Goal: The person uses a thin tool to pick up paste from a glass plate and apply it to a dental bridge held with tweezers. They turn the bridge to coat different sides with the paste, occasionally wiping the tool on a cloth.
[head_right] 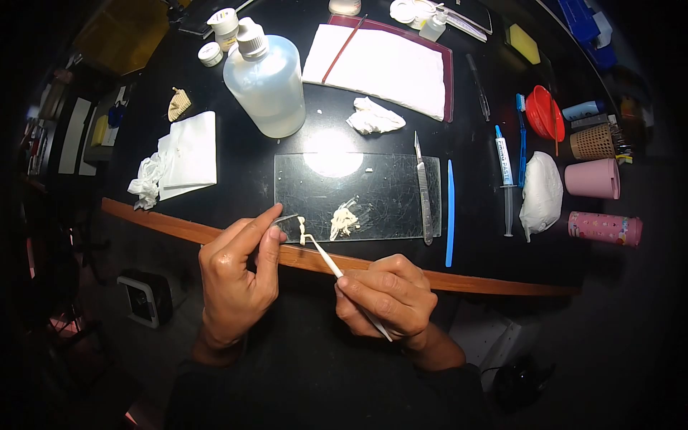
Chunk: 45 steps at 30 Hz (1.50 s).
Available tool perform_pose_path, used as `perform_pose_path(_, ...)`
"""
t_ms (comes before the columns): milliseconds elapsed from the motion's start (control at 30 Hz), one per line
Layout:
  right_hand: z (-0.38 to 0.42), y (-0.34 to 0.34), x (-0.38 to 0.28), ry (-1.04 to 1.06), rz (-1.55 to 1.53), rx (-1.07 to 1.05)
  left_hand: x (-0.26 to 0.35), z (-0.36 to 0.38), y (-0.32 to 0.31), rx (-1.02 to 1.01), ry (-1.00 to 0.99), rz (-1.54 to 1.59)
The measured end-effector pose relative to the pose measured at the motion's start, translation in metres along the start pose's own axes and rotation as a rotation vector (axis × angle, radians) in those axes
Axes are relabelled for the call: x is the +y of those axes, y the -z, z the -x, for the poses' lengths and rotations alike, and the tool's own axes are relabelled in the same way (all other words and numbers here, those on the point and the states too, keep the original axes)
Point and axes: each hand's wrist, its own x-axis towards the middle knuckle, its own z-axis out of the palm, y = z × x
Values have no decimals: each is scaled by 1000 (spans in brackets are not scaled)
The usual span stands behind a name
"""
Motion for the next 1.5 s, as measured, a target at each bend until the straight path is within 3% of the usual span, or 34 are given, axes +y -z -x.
perform_pose_path(933, 7, 5, 0, 96, 51, -30, 4, -4, 5, -34, -14, -50)
perform_pose_path(1200, -3, 16, -7, -120, 194, 64, 14, -29, 16, -203, -89, -235)
perform_pose_path(1500, 2, 15, 0, -48, 154, 74, 18, -41, 16, -322, -80, -345)
